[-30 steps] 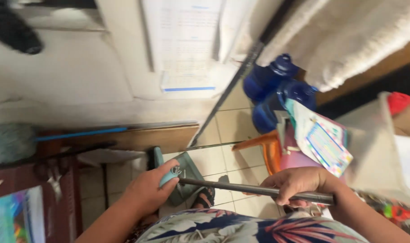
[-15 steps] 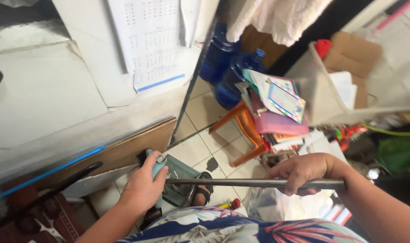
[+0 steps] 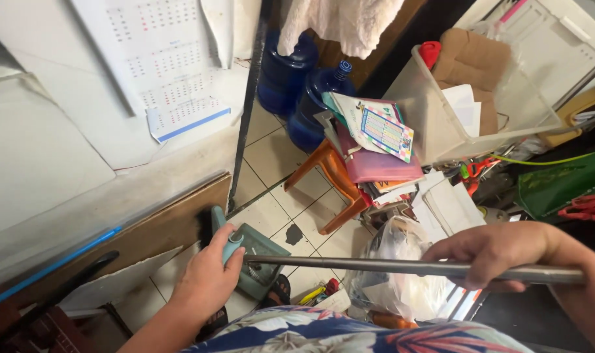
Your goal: Attempting to repair a broken broom or squeegee by reattaching the handle to the head.
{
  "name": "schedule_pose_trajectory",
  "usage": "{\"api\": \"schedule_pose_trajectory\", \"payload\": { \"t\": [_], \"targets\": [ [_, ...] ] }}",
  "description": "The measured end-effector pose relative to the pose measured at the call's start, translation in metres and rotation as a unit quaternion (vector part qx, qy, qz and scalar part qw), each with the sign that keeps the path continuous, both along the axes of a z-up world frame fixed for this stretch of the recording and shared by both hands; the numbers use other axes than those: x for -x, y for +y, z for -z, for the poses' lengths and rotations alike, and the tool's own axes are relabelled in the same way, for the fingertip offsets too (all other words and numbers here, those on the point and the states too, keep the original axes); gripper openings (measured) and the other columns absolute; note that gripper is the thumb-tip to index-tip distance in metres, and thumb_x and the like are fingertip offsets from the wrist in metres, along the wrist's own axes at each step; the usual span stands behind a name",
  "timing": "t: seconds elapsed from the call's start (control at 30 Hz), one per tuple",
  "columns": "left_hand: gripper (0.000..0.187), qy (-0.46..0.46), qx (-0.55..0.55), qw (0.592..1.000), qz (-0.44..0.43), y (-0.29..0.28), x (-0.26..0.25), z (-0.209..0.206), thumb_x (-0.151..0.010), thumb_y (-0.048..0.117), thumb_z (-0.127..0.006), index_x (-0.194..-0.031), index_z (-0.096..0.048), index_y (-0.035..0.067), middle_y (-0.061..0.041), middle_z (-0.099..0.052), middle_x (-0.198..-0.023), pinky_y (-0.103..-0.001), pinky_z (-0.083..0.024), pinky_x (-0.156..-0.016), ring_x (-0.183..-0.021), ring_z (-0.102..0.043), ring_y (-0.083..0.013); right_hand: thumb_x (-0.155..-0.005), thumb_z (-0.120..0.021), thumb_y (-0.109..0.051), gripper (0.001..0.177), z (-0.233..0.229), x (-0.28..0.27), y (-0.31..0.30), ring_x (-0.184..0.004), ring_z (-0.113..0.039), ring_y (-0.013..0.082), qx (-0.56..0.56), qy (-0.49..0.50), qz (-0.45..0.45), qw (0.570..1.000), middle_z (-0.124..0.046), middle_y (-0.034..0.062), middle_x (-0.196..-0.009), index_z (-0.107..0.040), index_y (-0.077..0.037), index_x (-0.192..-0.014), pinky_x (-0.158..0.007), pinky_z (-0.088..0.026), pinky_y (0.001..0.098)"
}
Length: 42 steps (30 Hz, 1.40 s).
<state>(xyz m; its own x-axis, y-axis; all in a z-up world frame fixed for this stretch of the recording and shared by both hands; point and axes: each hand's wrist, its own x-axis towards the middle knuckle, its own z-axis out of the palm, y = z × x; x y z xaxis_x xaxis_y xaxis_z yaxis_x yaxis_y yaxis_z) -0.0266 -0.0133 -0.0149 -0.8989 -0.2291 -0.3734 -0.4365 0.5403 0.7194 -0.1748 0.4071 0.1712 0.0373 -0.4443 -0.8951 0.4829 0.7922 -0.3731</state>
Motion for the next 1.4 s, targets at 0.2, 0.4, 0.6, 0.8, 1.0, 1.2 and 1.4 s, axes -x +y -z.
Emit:
{"api": "schedule_pose_trajectory", "payload": {
  "t": [0.2,0.4,0.6,0.8,1.0,1.2,1.4],
  "targets": [
    [0.057,-0.027,0.005,0.999,0.017,0.006,0.009,0.0,-0.094,0.041,-0.056,-0.148,-0.045,0.029,-0.016,-0.073,-0.117,-0.049,-0.053,-0.095,-0.111,-0.068,-0.0403,-0.083,-0.065,0.01,0.075,-0.011,0.006,0.034,-0.041,-0.058,0.0151,0.015,-0.04,0.138,0.989,-0.07,0.0201,-0.093,-0.031,0.008,-0.15,-0.036,-0.042,0.0242],
    [0.057,-0.032,0.007,0.998,0.049,0.008,0.006,-0.005,-0.093,0.042,-0.057,-0.147,-0.045,0.031,-0.015,-0.073,-0.117,-0.049,-0.052,-0.097,-0.113,-0.067,-0.0391,-0.08,-0.065,0.008,0.082,-0.022,-0.001,0.026,-0.04,-0.058,0.0174,-0.031,-0.01,0.119,0.992,-0.072,0.0219,-0.102,-0.032,0.002,-0.154,-0.036,-0.043,0.0264],
    [0.055,-0.023,0.032,0.997,0.065,0.007,0.007,-0.005,-0.092,0.042,-0.058,-0.146,-0.048,0.032,-0.016,-0.072,-0.117,-0.05,-0.053,-0.095,-0.111,-0.067,-0.04,-0.084,-0.064,0.005,0.08,-0.026,0.011,0.05,-0.04,-0.057,0.0167,-0.037,-0.01,0.114,0.993,-0.07,0.0205,-0.097,-0.028,0.001,-0.155,-0.036,-0.043,0.0258],
    [0.056,0.005,0.06,0.996,0.068,-0.002,0.015,-0.001,-0.093,0.042,-0.058,-0.146,-0.049,0.029,-0.018,-0.074,-0.11,-0.05,-0.053,-0.093,-0.107,-0.069,-0.0405,-0.078,-0.065,0.003,0.082,-0.04,0.001,0.048,-0.036,-0.054,0.0158,-0.061,0.076,0.093,0.991,-0.073,0.0175,-0.088,-0.033,-0.005,-0.153,-0.034,-0.042,0.0271],
    [0.056,-0.012,0.061,0.996,0.069,-0.006,0.017,-0.009,-0.093,0.043,-0.057,-0.147,-0.049,0.028,-0.017,-0.075,-0.109,-0.049,-0.053,-0.094,-0.107,-0.07,-0.0388,-0.074,-0.078,-0.017,0.075,0.011,-0.01,0.019,-0.052,-0.06,0.0115,-0.164,0.233,-0.009,0.958,-0.072,0.0059,-0.081,-0.057,-0.012,-0.145,-0.046,-0.048,0.0269],
    [0.056,-0.008,0.083,0.993,0.088,-0.01,0.014,-0.007,-0.093,0.043,-0.058,-0.146,-0.049,0.028,-0.017,-0.074,-0.112,-0.049,-0.053,-0.093,-0.108,-0.068,-0.0389,-0.073,-0.077,-0.012,0.056,0.16,0.001,0.037,-0.054,-0.061,0.0177,-0.183,0.22,0.106,0.952,-0.067,0.0091,-0.072,-0.07,-0.001,-0.127,-0.047,-0.049,0.0317],
    [0.055,0.006,0.067,0.997,0.036,-0.012,0.011,-0.001,-0.092,0.039,-0.059,-0.144,-0.05,0.024,-0.018,-0.071,-0.114,-0.05,-0.053,-0.089,-0.106,-0.067,-0.0405,-0.078,-0.067,0.0,0.014,0.312,0.003,0.021,-0.049,-0.059,0.0219,-0.19,0.219,0.232,0.928,-0.062,0.0133,-0.066,-0.065,0.005,-0.091,-0.043,-0.048,0.0374]
  ]
}}
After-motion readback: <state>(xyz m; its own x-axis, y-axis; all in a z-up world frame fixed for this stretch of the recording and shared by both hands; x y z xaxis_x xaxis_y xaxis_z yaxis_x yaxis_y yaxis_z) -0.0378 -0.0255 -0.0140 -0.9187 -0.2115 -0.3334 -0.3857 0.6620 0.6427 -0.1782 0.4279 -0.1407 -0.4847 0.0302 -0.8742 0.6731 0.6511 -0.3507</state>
